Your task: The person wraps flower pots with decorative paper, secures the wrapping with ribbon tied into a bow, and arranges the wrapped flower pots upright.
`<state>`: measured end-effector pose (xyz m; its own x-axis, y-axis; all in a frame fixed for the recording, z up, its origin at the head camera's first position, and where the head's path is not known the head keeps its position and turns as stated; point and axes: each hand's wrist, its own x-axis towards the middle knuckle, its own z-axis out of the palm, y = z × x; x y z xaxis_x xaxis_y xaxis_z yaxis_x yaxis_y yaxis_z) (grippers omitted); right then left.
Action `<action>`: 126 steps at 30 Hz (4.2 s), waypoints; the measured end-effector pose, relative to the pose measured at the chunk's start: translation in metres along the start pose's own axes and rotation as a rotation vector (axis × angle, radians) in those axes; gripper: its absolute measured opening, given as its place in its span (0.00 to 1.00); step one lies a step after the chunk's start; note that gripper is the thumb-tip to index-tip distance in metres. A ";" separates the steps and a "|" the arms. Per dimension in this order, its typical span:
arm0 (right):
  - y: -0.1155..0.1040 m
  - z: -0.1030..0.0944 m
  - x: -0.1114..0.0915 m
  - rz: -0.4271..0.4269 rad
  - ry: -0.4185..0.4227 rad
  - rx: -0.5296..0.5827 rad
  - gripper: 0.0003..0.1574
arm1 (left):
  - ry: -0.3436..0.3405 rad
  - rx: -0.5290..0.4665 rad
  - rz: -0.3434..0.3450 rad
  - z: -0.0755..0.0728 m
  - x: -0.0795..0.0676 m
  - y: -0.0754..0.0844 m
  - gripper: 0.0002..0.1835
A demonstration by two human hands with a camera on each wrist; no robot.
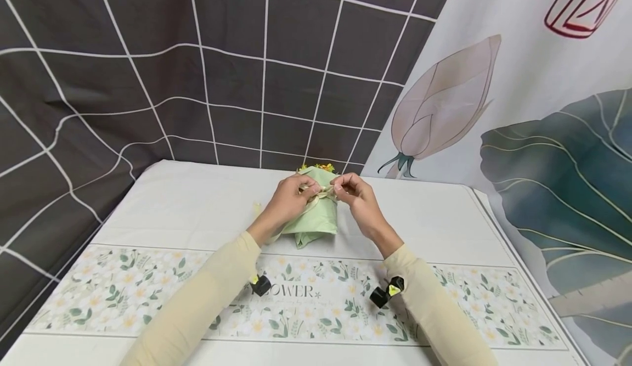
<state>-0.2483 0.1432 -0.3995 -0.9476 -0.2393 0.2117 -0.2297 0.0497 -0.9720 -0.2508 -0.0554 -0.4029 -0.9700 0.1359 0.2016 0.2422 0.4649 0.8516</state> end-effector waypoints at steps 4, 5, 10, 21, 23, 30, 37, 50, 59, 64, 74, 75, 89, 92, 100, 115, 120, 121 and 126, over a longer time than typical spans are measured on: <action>0.003 -0.001 0.000 -0.009 -0.044 0.099 0.05 | 0.002 -0.001 0.010 -0.001 0.000 0.000 0.09; 0.004 0.000 0.000 -0.004 -0.048 0.124 0.04 | 0.003 -0.001 0.011 -0.001 0.000 0.000 0.09; 0.006 0.002 0.000 0.013 -0.020 0.157 0.05 | -0.003 0.011 0.018 -0.002 0.000 0.001 0.09; 0.008 -0.005 -0.005 -0.044 0.047 -0.168 0.11 | -0.007 -0.019 -0.024 -0.003 -0.003 -0.003 0.08; 0.008 -0.005 -0.008 -0.008 0.025 -0.053 0.10 | -0.006 -0.022 -0.020 -0.003 -0.004 -0.002 0.08; 0.005 -0.004 -0.013 0.081 -0.159 0.362 0.13 | -0.014 -0.020 -0.001 -0.004 -0.007 0.002 0.08; 0.006 -0.002 -0.013 0.098 -0.170 0.413 0.13 | -0.010 -0.031 -0.023 -0.006 -0.008 0.003 0.07; 0.004 -0.008 -0.016 0.061 -0.074 0.291 0.06 | 0.025 0.013 0.063 -0.020 -0.012 -0.001 0.04; 0.005 -0.017 -0.020 0.081 -0.037 0.233 0.06 | 0.071 -0.005 0.055 -0.027 -0.013 -0.003 0.03; 0.007 -0.017 -0.023 0.099 -0.024 0.214 0.05 | 0.069 0.000 0.056 -0.026 -0.014 -0.003 0.03; 0.011 -0.016 -0.026 0.125 -0.031 0.197 0.05 | 0.041 0.002 0.025 -0.021 -0.016 -0.006 0.04; 0.011 -0.016 -0.026 0.127 -0.031 0.197 0.05 | 0.040 -0.003 0.023 -0.021 -0.015 -0.006 0.04; 0.006 -0.015 -0.025 0.037 -0.027 0.227 0.11 | 0.023 0.053 0.081 -0.015 -0.014 0.000 0.08; -0.002 -0.013 -0.021 -0.006 -0.029 0.253 0.13 | -0.012 0.061 0.126 -0.012 -0.012 0.004 0.13; -0.015 -0.010 -0.007 -0.080 -0.080 0.164 0.25 | -0.084 0.106 0.176 -0.001 -0.003 0.012 0.09; 0.005 -0.011 -0.017 0.137 0.012 -0.272 0.26 | -0.086 0.100 0.041 0.005 0.002 0.008 0.07; 0.007 -0.008 -0.019 0.085 0.005 -0.307 0.27 | -0.075 0.086 0.048 0.005 -0.001 0.009 0.08; 0.007 -0.008 -0.019 0.081 0.007 -0.309 0.26 | -0.071 0.083 0.048 0.005 -0.002 0.009 0.08; 0.007 -0.010 -0.022 0.085 -0.018 -0.304 0.23 | -0.049 0.094 0.047 0.006 -0.003 0.011 0.07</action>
<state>-0.2310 0.1583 -0.4102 -0.9627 -0.2388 0.1268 -0.2086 0.3575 -0.9103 -0.2447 -0.0453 -0.3971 -0.9560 0.2007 0.2141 0.2901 0.5365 0.7925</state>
